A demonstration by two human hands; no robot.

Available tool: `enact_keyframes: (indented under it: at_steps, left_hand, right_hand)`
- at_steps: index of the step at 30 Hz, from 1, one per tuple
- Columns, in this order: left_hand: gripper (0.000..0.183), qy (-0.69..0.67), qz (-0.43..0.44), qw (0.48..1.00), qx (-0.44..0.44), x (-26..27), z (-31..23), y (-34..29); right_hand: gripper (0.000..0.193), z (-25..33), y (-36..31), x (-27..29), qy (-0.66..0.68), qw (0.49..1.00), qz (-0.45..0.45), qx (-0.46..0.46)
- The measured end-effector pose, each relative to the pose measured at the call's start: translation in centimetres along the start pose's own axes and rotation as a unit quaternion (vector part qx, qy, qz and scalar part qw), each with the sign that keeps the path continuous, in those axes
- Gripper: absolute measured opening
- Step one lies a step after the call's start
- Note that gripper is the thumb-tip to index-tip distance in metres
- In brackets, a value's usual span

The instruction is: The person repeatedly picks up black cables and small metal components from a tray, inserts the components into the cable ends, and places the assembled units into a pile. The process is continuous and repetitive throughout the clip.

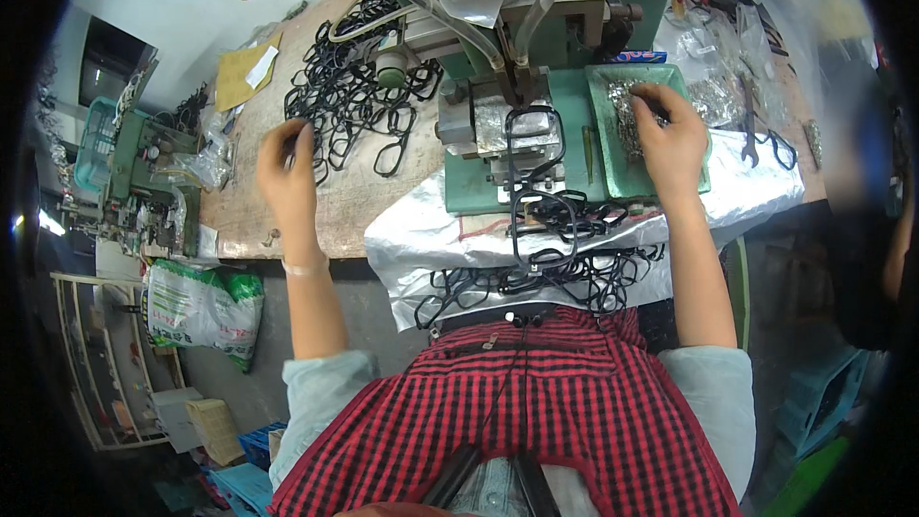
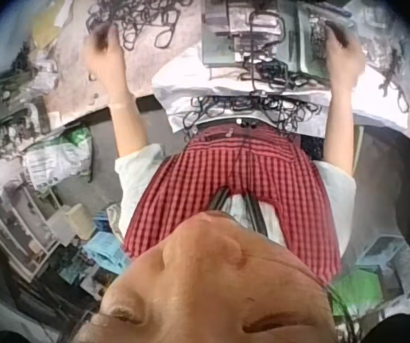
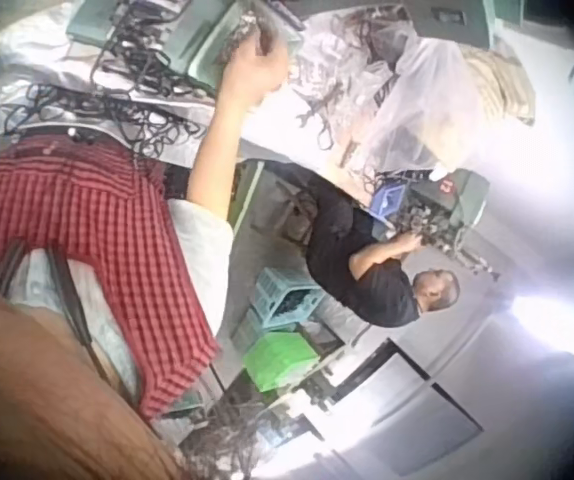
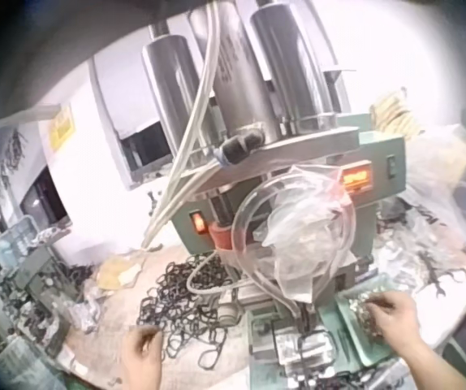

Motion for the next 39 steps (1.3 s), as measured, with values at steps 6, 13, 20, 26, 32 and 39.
enact_keyframes:
  at_steps: [6,13,20,26,32,39]
  left_hand:
    - [0.050,0.476,0.116,0.872,-0.001,-7.7,14.4,2.1]
    - [0.029,0.282,0.202,0.938,-0.005,-9.3,11.6,-1.7]
    - [0.026,0.148,0.161,0.974,0.067,-7.9,6.0,-1.4]
    - [0.017,-0.280,0.170,0.914,0.238,-9.3,4.2,-6.4]
    - [0.019,-0.456,0.096,0.875,-0.131,-3.5,-11.6,-4.2]
    - [0.018,-0.362,0.104,0.919,-0.115,-4.0,-15.4,-3.7]
  right_hand:
    - [0.016,0.0,-0.4,-0.5,-0.023,1.000,0.011,0.012]
    - [0.016,0.8,-3.7,3.7,-0.001,0.999,-0.024,-0.028]
    - [0.019,10.7,0.9,-1.7,0.173,0.979,0.099,0.049]
    - [0.041,10.8,0.4,-5.2,0.278,0.959,0.061,0.009]
    - [0.053,11.2,0.4,-5.9,0.374,0.924,0.068,-0.033]
    - [0.053,12.7,-0.9,-5.5,0.395,0.916,0.047,-0.050]
Point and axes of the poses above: each hand's wrist, its own y-axis towards the middle knuckle, its own x-axis out of the back of the hand, z = x × y, the point moved 7 cm from there along y, towards the middle knuckle, and after that the axes turned 10 degrees about x, right-handed, at the moved point
